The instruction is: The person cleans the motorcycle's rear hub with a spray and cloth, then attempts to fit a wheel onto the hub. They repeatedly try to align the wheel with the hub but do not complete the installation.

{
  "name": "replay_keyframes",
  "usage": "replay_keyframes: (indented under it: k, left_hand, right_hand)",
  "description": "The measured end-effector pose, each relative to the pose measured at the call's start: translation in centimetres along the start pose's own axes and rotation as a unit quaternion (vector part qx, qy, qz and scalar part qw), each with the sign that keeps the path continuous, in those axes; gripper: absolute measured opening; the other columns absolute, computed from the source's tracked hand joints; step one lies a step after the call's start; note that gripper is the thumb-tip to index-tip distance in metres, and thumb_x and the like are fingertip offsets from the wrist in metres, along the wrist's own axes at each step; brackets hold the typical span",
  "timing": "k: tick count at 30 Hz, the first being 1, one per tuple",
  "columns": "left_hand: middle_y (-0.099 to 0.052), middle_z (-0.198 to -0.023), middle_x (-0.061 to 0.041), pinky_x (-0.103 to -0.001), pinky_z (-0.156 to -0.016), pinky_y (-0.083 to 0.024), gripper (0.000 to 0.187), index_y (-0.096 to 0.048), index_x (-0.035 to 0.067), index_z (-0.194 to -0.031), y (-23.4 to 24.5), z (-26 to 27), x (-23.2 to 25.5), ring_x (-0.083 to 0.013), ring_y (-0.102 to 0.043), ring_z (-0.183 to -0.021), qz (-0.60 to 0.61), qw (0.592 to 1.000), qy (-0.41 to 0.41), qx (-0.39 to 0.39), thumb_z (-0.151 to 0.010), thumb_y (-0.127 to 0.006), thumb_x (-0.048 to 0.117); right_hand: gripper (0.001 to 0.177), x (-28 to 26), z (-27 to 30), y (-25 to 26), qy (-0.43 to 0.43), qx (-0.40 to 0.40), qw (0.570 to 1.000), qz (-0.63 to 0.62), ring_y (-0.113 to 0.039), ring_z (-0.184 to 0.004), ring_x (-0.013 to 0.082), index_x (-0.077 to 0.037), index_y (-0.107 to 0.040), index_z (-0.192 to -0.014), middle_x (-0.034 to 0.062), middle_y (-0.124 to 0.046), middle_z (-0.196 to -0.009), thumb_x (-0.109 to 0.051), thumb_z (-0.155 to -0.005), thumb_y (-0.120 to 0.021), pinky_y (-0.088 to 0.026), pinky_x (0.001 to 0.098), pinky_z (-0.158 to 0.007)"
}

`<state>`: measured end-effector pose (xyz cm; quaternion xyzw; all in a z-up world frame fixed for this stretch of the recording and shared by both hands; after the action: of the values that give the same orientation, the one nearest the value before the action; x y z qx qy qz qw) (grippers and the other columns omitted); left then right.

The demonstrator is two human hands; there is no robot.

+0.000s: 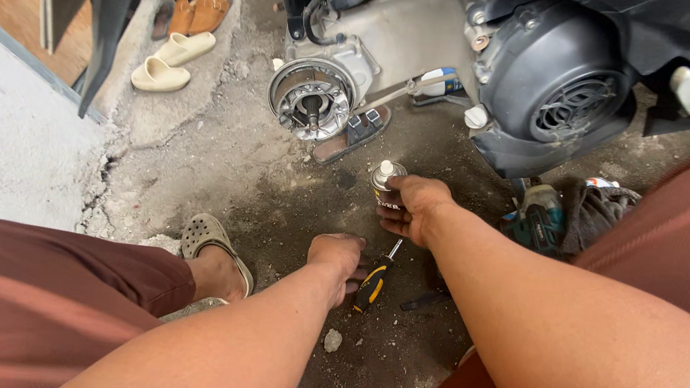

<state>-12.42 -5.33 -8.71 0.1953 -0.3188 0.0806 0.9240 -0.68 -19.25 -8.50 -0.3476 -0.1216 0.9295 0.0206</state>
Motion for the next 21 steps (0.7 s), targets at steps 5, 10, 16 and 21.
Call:
replay_keyframes:
  k: [5, 10, 16, 21]
  left_hand:
    - [-0.074, -0.101, -0.009, -0.045, -0.082, -0.053, 0.025, -0.071, 0.011, -0.120, -1.7, -1.7, 0.9, -0.0246, -0.068, -0.083, 0.017, 1.000, 0.018, -0.004, -0.099, -0.061, 0.021]
    - [-0.073, -0.096, -0.010, -0.041, -0.074, -0.056, 0.023, -0.074, 0.007, -0.114, -2.4, -3.7, 3.8, -0.0212, -0.067, -0.075, 0.070, 0.997, 0.007, 0.012, -0.098, -0.060, 0.015]
    - [-0.074, -0.094, -0.011, -0.037, -0.065, -0.049, 0.027, -0.076, 0.010, -0.114, -4.0, -5.2, 3.6, -0.0211, -0.067, -0.073, 0.024, 0.999, 0.039, 0.013, -0.095, -0.058, 0.011]
    - [-0.074, -0.093, -0.009, -0.038, -0.063, -0.049, 0.023, -0.076, 0.009, -0.111, -3.6, -5.4, 2.4, -0.0190, -0.065, -0.073, -0.010, 0.999, 0.036, 0.016, -0.093, -0.062, 0.011]
  right_hand:
    - [0.021, 1.0, -2.6, 0.3, -0.014, 0.015, 1.000, -0.020, -0.068, -0.083, 0.0253, -0.008, -0.069, -0.105, 0.0061, -0.071, -0.093, -0.026, -0.101, -0.059, -0.056, 0.0446, -0.081]
    - [0.021, 1.4, -4.5, 1.3, -0.006, 0.053, 0.996, -0.078, -0.068, -0.075, 0.0236, -0.007, -0.068, -0.099, 0.0067, -0.071, -0.087, -0.026, -0.101, -0.059, -0.057, 0.0415, -0.071]
    - [0.023, 6.0, -6.4, 3.9, -0.071, 0.156, 0.975, -0.143, -0.067, -0.068, 0.0250, -0.006, -0.066, -0.095, 0.0081, -0.070, -0.079, -0.027, -0.100, -0.062, -0.057, 0.0400, -0.061]
    - [0.016, 9.5, -8.2, 5.0, -0.112, 0.184, 0.970, -0.116, -0.069, -0.077, 0.0236, -0.011, -0.066, -0.102, 0.0085, -0.071, -0.097, -0.027, -0.097, -0.064, -0.058, 0.0394, -0.064]
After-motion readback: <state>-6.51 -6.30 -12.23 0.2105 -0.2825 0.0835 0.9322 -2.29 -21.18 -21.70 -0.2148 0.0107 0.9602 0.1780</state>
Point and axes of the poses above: each hand's wrist, its own z-axis away from the middle knuckle, its own y-axis out of the back of the hand, x = y × z, the point moved 10 cm from there along -z, towards the middle knuckle
